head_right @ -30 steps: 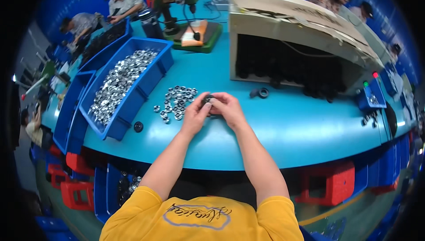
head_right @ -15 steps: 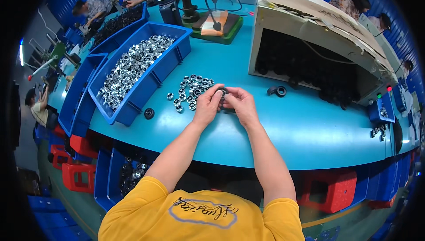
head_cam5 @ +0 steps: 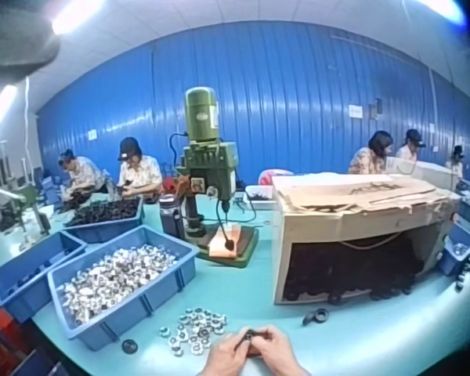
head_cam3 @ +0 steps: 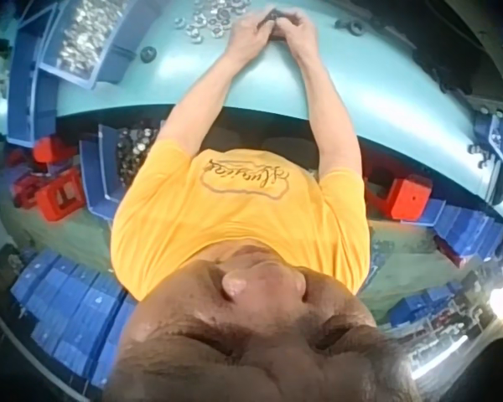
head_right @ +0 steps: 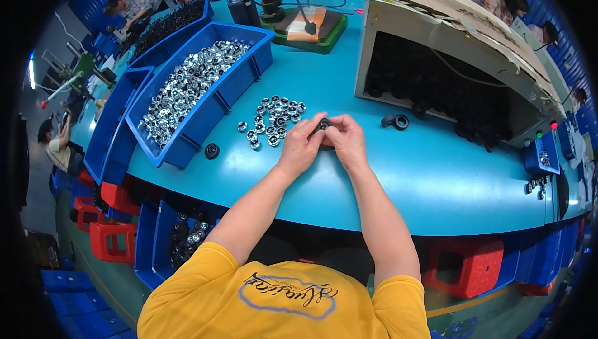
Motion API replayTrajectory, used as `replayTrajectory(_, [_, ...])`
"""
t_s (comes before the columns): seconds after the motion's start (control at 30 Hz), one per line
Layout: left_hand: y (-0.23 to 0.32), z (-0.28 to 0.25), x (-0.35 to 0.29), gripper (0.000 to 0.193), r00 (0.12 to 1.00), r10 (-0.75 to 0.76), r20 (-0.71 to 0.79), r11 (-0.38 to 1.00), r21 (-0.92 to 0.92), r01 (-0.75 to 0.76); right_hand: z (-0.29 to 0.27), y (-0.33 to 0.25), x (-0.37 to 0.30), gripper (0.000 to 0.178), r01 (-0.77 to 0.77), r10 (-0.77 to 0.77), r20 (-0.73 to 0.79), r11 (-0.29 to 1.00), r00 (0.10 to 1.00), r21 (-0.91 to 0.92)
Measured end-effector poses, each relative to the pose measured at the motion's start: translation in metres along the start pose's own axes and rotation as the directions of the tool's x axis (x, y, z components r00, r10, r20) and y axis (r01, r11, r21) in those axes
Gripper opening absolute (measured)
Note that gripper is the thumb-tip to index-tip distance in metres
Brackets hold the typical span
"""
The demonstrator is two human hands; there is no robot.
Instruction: Assembling small metal ring components into black circular plastic housings at a factory workbench.
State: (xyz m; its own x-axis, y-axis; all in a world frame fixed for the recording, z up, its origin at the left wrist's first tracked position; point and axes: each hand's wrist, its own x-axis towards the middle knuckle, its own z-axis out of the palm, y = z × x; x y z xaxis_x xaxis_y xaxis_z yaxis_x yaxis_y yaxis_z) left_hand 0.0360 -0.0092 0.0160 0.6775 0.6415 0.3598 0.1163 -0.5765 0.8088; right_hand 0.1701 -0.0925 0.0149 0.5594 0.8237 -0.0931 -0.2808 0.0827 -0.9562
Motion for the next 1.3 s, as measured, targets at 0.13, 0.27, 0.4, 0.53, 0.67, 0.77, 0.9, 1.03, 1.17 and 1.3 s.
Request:
replayTrajectory(0.13, [-0.001, 0.002, 0.002, 0.037, 0.997, -0.07, -0.019, 0.92, -0.389, 0.058, -0.003, -0.003, -0.001, 0.02, -0.079, 0.078, 0.006, 0.997, 0.997, 0.013])
replayTrajectory(0.27, [-0.006, 0.002, 0.004, 0.035, 0.984, -0.159, 0.081, 0.855, -0.488, 0.178, -0.004, -0.001, -0.001, 0.019, -0.051, 0.051, -0.006, 0.999, 0.999, 0.002])
replayTrajectory(0.4, [-0.003, 0.001, 0.003, 0.032, 1.0, -0.024, -0.018, 0.982, -0.185, 0.02, 0.003, 0.003, -0.001, 0.018, -0.001, -0.006, -0.057, 0.994, 0.998, -0.111])
replayTrajectory(0.53, [0.001, -0.003, 0.003, 0.033, 0.995, 0.099, 0.017, 0.973, 0.206, -0.101, 0.003, 0.01, -0.001, 0.018, 0.001, -0.011, -0.077, 0.991, 0.997, -0.136])
replayTrajectory(0.67, [0.003, -0.004, 0.004, 0.044, 0.993, -0.036, 0.11, 0.932, -0.354, 0.073, -0.006, 0.008, 0.003, 0.024, -0.046, 0.046, -0.004, 0.997, 0.999, 0.062])
replayTrajectory(0.77, [0.004, -0.002, 0.003, 0.052, 0.989, -0.046, 0.141, 0.91, -0.403, 0.1, -0.009, 0.001, 0.001, 0.03, -0.065, 0.058, 0.07, 0.993, 0.996, 0.096])
replayTrajectory(0.9, [-0.005, 0.002, 0.002, 0.058, 0.993, -0.034, 0.109, 0.959, -0.278, 0.063, -0.01, 0.0, 0.002, 0.033, -0.092, 0.09, 0.069, 0.995, 0.994, 0.037])
replayTrajectory(1.03, [-0.007, 0.003, 0.002, 0.059, 0.996, 0.023, 0.085, 0.992, -0.129, -0.012, -0.007, -0.004, 0.0, 0.029, -0.114, 0.114, 0.004, 0.993, 0.994, 0.021])
replayTrajectory(1.17, [0.0, -0.001, 0.001, 0.057, 0.993, 0.046, 0.11, 0.999, 0.01, -0.047, -0.007, -0.004, -0.003, 0.028, -0.101, 0.101, -0.015, 0.994, 0.995, -0.032])
replayTrajectory(1.3, [-0.002, -0.002, 0.003, 0.057, 0.986, -0.055, 0.157, 0.939, -0.327, 0.104, -0.013, -0.01, 0.0, 0.032, -0.145, 0.138, 0.087, 0.987, 0.987, 0.073])
